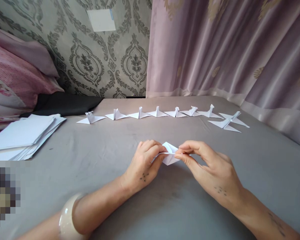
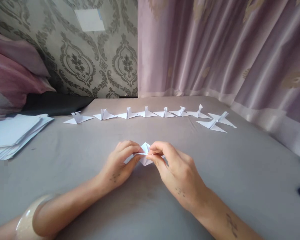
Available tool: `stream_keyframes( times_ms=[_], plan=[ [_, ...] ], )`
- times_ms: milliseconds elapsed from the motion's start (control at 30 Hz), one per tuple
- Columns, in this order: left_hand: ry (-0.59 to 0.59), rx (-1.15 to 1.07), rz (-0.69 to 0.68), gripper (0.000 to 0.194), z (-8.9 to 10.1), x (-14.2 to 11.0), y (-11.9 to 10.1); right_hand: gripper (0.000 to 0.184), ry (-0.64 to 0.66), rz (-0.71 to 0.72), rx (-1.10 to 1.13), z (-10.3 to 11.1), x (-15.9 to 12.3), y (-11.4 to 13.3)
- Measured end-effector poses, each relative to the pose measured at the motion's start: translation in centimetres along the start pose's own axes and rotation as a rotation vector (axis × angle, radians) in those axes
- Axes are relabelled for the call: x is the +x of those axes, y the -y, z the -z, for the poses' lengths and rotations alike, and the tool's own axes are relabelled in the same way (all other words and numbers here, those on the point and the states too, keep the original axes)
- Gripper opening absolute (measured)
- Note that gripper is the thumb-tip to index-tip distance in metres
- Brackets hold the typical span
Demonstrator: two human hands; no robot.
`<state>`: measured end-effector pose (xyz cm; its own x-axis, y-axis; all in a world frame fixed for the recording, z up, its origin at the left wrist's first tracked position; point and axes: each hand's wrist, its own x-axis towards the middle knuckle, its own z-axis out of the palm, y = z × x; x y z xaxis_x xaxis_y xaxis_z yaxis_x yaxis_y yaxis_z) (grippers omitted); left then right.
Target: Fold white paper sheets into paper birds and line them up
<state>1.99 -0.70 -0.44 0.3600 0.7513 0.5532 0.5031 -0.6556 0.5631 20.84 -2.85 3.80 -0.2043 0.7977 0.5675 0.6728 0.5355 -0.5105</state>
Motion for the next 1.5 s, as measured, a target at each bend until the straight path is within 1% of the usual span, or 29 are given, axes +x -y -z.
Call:
stream_keyframes(
  times_ms=[67,133,200,267,300,333,400,433,467,500,533,600,667,767,833,967,1067,1167,1267,1400,1500],
  plan=[
    [0.004,-0.001,-0.007,0.008,0.0,0.1,-0.1,0.015,-0.021,0.068,-0.02,0.0,0.1,0.0],
    [0.012,-0.01,-0.011,0.008,0.0,0.1,-0.2,0.015,-0.038,0.095,-0.023,0.0,0.0,0.1],
    [0.017,-0.029,-0.006,0.009,0.0,0.2,-0.3,0.015,-0.053,0.054,0.003,0.0,-0.1,0.4],
    [0.021,-0.064,0.022,0.009,0.1,0.3,-0.4,0.015,-0.097,-0.026,0.066,0.2,-0.1,0.8],
    [0.019,-0.094,0.06,0.008,0.2,0.4,-0.4,0.017,-0.143,-0.067,0.107,0.4,0.0,1.0],
    [0.011,-0.138,0.127,0.009,0.3,0.4,-0.4,0.019,-0.21,-0.103,0.143,0.5,0.1,1.1],
    [-0.039,-0.275,0.311,0.014,0.5,0.5,-0.2,0.022,-0.37,-0.157,0.191,0.8,0.4,1.2],
    [-0.078,-0.366,0.403,0.017,0.6,0.6,-0.2,0.022,-0.426,-0.177,0.198,0.8,0.6,1.0],
    [-0.115,-0.464,0.476,0.019,0.7,0.7,-0.1,0.02,-0.443,-0.189,0.198,0.7,0.7,0.7],
    [-0.146,-0.563,0.522,0.021,0.7,0.8,-0.1,0.017,-0.403,-0.192,0.194,0.5,0.7,0.4],
    [-0.169,-0.655,0.541,0.022,0.7,0.8,0.0,0.014,-0.332,-0.184,0.187,0.1,0.6,0.0],
    [-0.186,-0.792,0.547,0.021,0.6,0.9,0.0,0.012,-0.16,-0.12,0.17,-1.0,0.2,-0.6],
    [-0.192,-0.848,0.544,0.018,0.6,0.9,-0.2,0.015,-0.071,-0.052,0.153,-2.0,-0.3,-0.9],
    [-0.171,-0.842,0.529,0.015,0.7,0.9,-0.5,0.029,-0.008,0.012,0.139,-3.1,-1.0,-0.6],
    [-0.133,-0.835,0.515,0.014,0.8,0.8,-0.7,0.034,-0.012,0.033,0.13,-3.4,-1.2,-0.3],
    [-0.071,-0.878,0.496,0.013,0.7,0.8,-1.0,0.028,-0.061,0.079,0.085,-3.7,-1.6,0.0],
    [-0.063,-0.899,0.499,0.017,0.6,0.8,-1.0,0.032,-0.077,0.144,0.075,-3.7,-1.9,0.1],
    [-0.061,-0.886,0.493,0.017,0.6,0.9,-1.0,0.035,-0.078,0.159,0.114,-3.7,-1.9,0.0],
    [-0.044,-0.864,0.493,0.016,0.6,0.9,-1.1,0.028,-0.089,0.11,0.183,-3.6,-1.7,-0.2],
    [-0.039,-0.837,0.522,0.011,0.7,0.8,-1.2,0.011,-0.116,-0.037,0.252,-3.6,-1.3,-0.2],
    [-0.042,-0.848,0.526,0.008,0.8,0.7,-1.2,0.006,-0.142,-0.115,0.249,-3.4,-1.0,-0.2]
  ],
)
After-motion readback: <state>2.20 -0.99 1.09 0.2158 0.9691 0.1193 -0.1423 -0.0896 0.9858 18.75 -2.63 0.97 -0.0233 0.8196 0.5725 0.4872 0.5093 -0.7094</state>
